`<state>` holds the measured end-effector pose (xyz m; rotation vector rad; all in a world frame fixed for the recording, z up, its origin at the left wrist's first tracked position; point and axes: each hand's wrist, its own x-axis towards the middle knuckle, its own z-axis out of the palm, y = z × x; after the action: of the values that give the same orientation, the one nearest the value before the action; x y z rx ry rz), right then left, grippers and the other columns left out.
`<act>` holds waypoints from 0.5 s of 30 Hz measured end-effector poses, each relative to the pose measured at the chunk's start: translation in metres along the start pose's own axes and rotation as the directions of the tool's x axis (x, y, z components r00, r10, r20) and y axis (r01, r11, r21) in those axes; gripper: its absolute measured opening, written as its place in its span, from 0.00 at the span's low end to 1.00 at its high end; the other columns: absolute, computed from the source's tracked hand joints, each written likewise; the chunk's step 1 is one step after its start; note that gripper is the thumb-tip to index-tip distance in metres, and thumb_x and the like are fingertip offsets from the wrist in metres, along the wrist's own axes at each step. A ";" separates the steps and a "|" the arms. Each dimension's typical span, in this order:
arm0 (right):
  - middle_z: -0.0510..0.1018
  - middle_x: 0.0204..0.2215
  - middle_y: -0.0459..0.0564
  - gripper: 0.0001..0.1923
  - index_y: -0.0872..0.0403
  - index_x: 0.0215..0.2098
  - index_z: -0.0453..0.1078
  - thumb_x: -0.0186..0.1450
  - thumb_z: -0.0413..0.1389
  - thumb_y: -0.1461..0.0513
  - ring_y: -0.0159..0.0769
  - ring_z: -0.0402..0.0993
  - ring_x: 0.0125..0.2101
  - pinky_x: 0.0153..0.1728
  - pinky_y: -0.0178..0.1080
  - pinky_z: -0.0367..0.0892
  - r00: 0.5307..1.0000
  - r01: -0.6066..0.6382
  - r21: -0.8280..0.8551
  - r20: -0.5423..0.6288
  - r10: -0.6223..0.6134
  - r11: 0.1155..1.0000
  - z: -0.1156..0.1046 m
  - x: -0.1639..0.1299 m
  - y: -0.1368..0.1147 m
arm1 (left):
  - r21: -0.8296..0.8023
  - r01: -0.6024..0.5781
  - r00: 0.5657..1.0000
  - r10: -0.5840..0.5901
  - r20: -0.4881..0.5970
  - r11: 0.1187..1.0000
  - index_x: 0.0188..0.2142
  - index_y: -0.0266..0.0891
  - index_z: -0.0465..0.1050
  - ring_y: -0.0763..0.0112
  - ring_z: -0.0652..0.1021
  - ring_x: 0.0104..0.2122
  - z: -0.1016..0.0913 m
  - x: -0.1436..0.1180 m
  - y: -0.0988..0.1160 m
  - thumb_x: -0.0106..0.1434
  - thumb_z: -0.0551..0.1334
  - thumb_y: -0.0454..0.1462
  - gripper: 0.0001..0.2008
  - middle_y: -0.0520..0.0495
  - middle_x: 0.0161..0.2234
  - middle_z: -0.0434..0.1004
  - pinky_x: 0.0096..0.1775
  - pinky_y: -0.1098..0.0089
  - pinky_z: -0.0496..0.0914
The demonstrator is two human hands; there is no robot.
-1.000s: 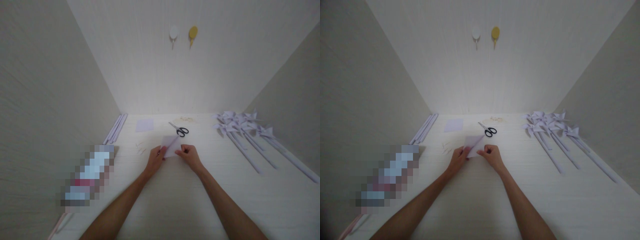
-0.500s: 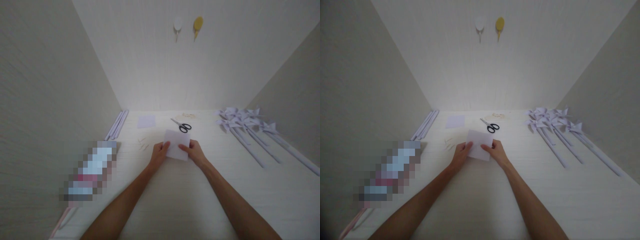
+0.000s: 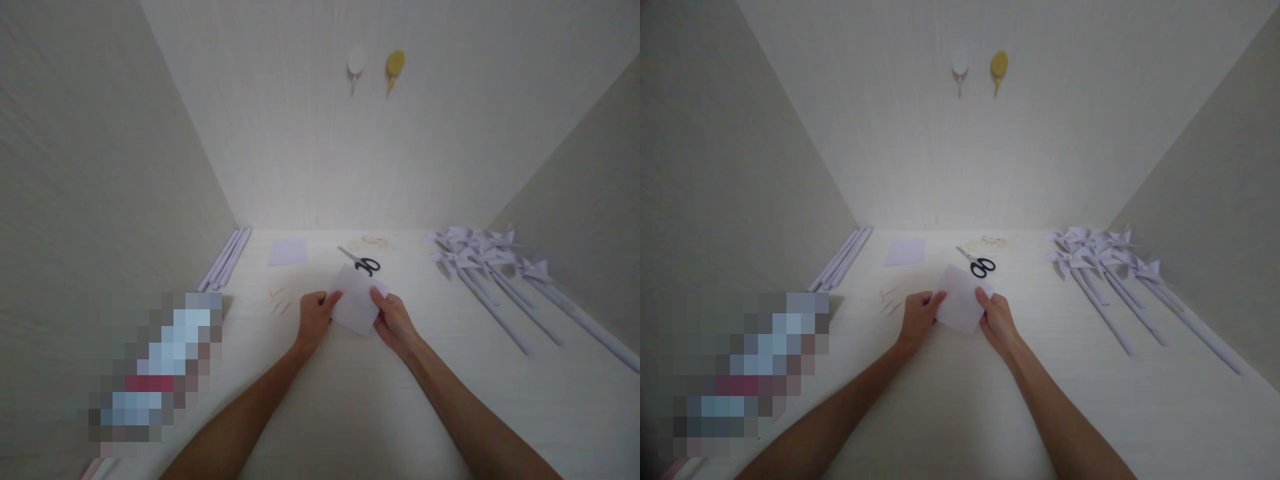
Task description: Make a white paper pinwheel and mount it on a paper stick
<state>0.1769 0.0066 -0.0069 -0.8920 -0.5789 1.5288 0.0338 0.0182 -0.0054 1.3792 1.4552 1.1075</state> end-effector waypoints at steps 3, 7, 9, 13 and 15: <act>0.78 0.23 0.50 0.12 0.59 0.27 0.71 0.45 0.63 0.60 0.36 0.74 0.28 0.29 0.35 0.70 1.000 -0.010 0.027 0.005 0.010 1.000 0.000 -0.002 -0.001 | -0.025 -0.011 1.000 0.011 -0.011 1.000 0.11 0.37 0.52 0.81 0.55 0.13 -0.003 0.004 0.000 0.48 0.56 0.50 0.22 0.57 0.10 0.50 0.16 0.76 0.49; 0.77 0.21 0.48 0.11 0.59 0.23 0.71 0.43 0.64 0.62 0.33 0.73 0.24 0.27 0.33 0.70 0.999 0.033 0.075 -0.033 -0.030 0.997 -0.001 -0.002 -0.004 | -0.066 -0.002 1.000 0.003 0.024 0.998 0.10 0.37 0.53 0.82 0.55 0.13 -0.004 0.005 0.002 0.48 0.56 0.48 0.21 0.57 0.10 0.50 0.16 0.77 0.48; 0.76 0.19 0.46 0.09 0.58 0.20 0.71 0.43 0.64 0.62 0.29 0.72 0.21 0.25 0.30 0.69 0.996 0.069 0.101 -0.058 -0.063 0.992 -0.002 0.000 -0.005 | -0.077 0.009 1.000 -0.007 0.026 0.997 0.10 0.37 0.53 0.82 0.55 0.13 -0.003 0.005 0.002 0.47 0.56 0.48 0.21 0.57 0.10 0.51 0.16 0.77 0.49; 0.74 0.15 0.42 0.09 0.58 0.17 0.69 0.41 0.65 0.64 0.23 0.69 0.17 0.19 0.23 0.66 0.984 0.141 0.166 -0.133 -0.119 0.976 -0.007 0.004 -0.006 | -0.078 0.007 1.000 -0.007 0.010 0.997 0.09 0.37 0.52 0.82 0.55 0.12 -0.003 0.004 0.001 0.48 0.56 0.47 0.21 0.57 0.09 0.51 0.16 0.77 0.49; 0.75 0.16 0.41 0.09 0.57 0.17 0.69 0.40 0.65 0.65 0.22 0.69 0.17 0.19 0.22 0.66 0.976 0.162 0.228 -0.183 -0.121 0.960 -0.010 0.006 -0.008 | -0.078 0.001 1.000 -0.001 0.002 0.997 0.09 0.37 0.52 0.82 0.55 0.12 -0.003 0.004 0.000 0.48 0.57 0.46 0.21 0.57 0.09 0.51 0.16 0.77 0.50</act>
<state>0.1899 0.0124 -0.0078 -0.7652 -0.3187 1.3452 0.0304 0.0221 -0.0045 1.3250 1.3969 1.1499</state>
